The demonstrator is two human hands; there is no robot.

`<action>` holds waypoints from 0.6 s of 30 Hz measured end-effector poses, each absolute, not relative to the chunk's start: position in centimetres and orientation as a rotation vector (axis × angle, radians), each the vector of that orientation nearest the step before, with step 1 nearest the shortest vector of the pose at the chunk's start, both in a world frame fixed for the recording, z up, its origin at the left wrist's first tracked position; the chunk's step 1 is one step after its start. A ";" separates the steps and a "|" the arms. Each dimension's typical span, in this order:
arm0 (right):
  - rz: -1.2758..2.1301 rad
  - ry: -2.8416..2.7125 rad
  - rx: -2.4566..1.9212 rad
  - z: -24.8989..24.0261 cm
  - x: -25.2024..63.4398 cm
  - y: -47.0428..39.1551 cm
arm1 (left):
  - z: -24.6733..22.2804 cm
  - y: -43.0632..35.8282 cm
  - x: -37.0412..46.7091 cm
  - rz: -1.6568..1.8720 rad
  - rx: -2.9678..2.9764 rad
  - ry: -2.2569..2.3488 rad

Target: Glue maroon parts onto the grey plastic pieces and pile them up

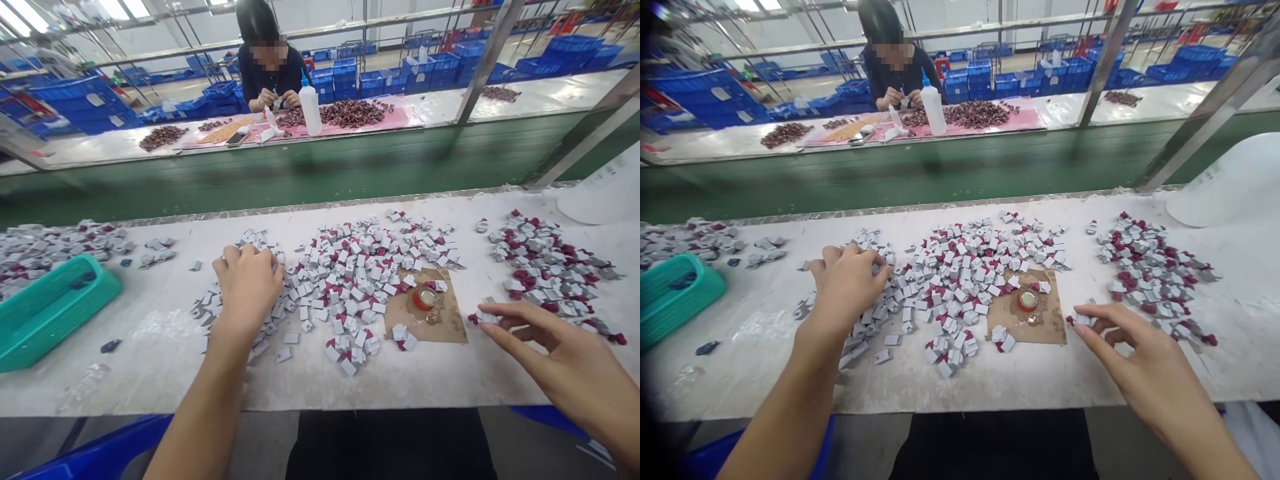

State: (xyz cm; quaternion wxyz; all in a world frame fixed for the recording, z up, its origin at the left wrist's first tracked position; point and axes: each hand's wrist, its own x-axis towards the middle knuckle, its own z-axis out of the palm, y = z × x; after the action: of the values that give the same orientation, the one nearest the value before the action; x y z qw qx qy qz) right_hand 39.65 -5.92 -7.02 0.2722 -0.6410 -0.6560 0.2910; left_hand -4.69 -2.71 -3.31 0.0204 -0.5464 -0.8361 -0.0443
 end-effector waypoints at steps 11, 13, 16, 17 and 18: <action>0.659 -1.777 -1.641 -10.1 40.2 -8.8 | -2.3 -8.4 -1.9 -1.465 -1.841 -2.882; 0.668 -1.737 -1.654 -9.6 39.7 -8.8 | -2.8 -9.6 -0.8 -1.731 -1.794 -2.948; 0.737 -1.704 -1.649 -8.8 39.3 -8.8 | -3.8 -11.1 0.6 -1.981 -1.737 -2.975; 0.754 -1.688 -1.642 -8.5 39.1 -8.8 | -4.1 -11.4 0.9 -2.064 -1.722 -2.980; 0.765 -1.664 -1.631 -8.3 39.0 -8.8 | -4.5 -11.7 1.1 -2.145 -1.705 -2.984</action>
State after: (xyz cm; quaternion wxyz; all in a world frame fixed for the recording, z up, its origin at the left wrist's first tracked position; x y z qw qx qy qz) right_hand 38.99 -8.77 -8.27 0.3379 -0.6259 -0.6387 0.2935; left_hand 1.08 -11.74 -4.48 -0.4392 -0.3781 -0.6618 -0.4756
